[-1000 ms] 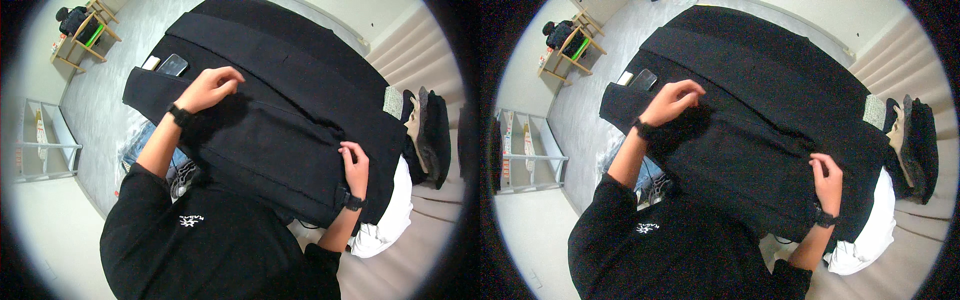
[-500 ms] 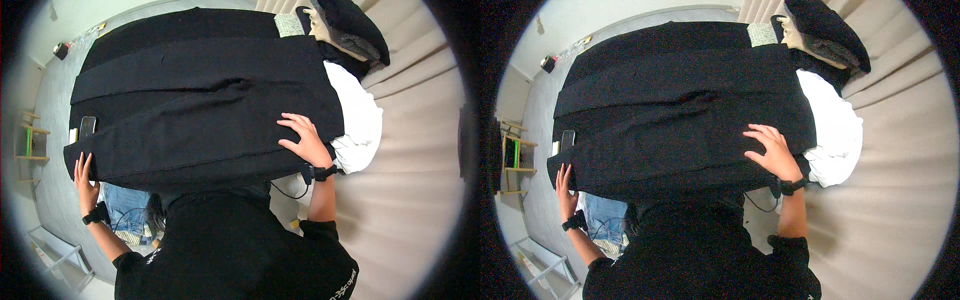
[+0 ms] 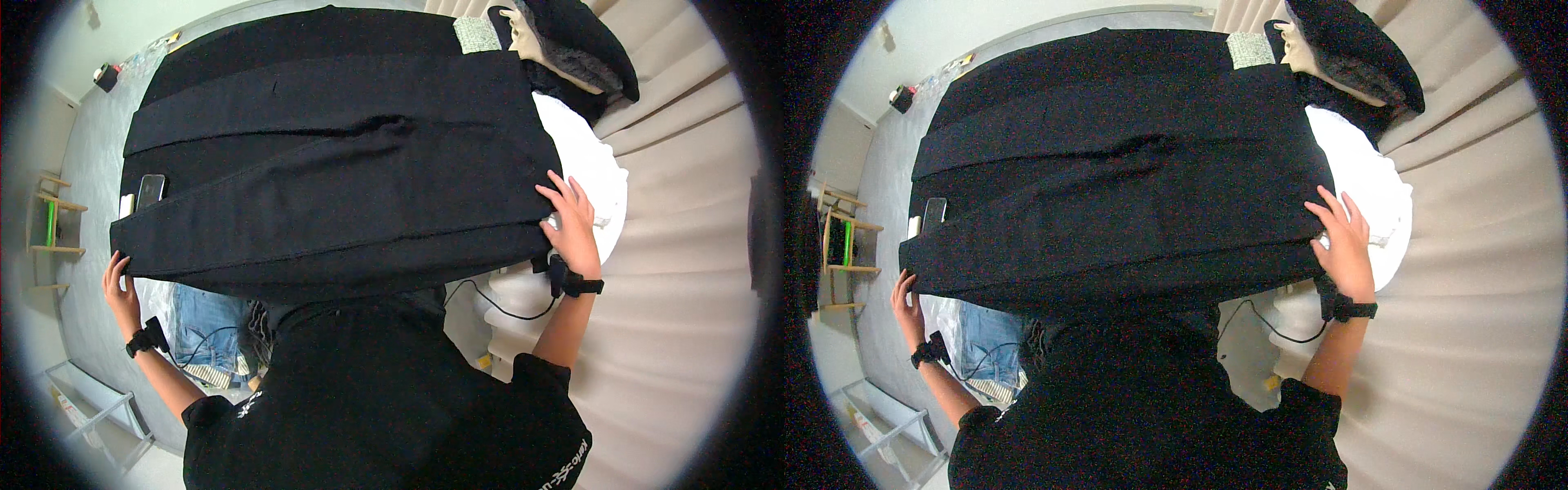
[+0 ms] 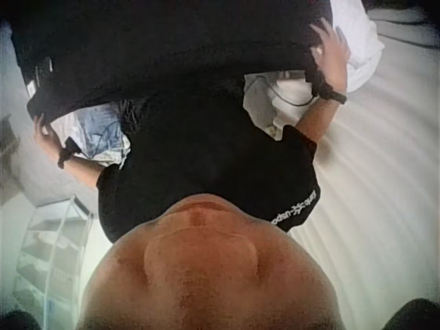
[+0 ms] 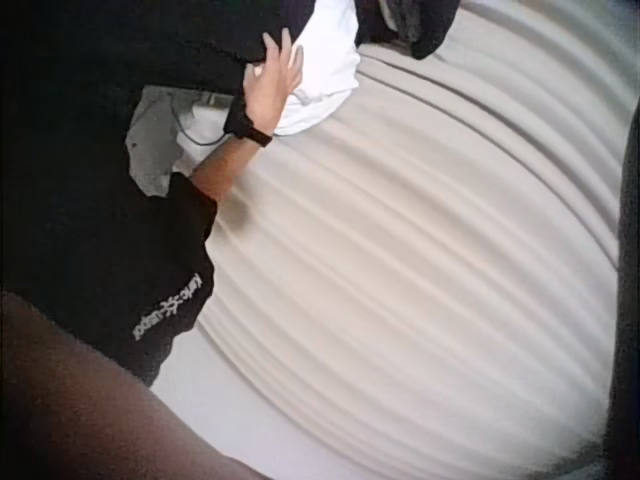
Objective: Folding a black sweater and blue jeans on a flat surface.
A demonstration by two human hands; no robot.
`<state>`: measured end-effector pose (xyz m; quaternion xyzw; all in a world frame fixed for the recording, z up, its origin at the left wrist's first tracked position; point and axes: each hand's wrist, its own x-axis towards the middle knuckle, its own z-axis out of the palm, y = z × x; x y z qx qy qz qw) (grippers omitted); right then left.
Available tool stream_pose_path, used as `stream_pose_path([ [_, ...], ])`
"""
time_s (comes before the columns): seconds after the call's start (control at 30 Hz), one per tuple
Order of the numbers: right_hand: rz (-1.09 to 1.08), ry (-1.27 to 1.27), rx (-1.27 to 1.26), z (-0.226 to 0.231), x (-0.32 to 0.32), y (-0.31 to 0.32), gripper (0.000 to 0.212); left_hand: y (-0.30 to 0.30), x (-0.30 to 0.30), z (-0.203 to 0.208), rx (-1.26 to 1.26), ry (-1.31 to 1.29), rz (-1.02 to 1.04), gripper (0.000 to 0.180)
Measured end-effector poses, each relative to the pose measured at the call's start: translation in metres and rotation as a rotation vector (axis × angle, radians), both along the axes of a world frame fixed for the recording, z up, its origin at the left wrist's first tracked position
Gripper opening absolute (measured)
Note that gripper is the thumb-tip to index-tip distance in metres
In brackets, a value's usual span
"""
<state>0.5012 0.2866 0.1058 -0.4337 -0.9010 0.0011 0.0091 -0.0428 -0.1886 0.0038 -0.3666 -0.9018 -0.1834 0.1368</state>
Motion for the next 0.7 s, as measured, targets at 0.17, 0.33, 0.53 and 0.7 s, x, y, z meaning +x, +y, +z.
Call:
stream_pose_path([
  [0.17,-0.08,0.005,0.074,-0.009,0.005,0.008,0.058,-0.005,-0.019,0.008,0.106,-0.017,0.015,0.024],
  [0.33,-0.053,0.035,0.111,-0.013,0.008,0.012,0.048,-0.009,-0.035,0.005,0.164,-0.008,-0.049,0.02],
  [0.53,0.025,0.228,0.139,-0.024,0.031,0.037,0.036,-0.027,-0.058,0.01,0.296,-0.235,0.054,0.021],
  [0.7,0.16,0.429,0.209,0.001,0.032,0.077,0.026,-0.01,-0.067,0.035,0.545,-0.271,-0.031,0.017],
])
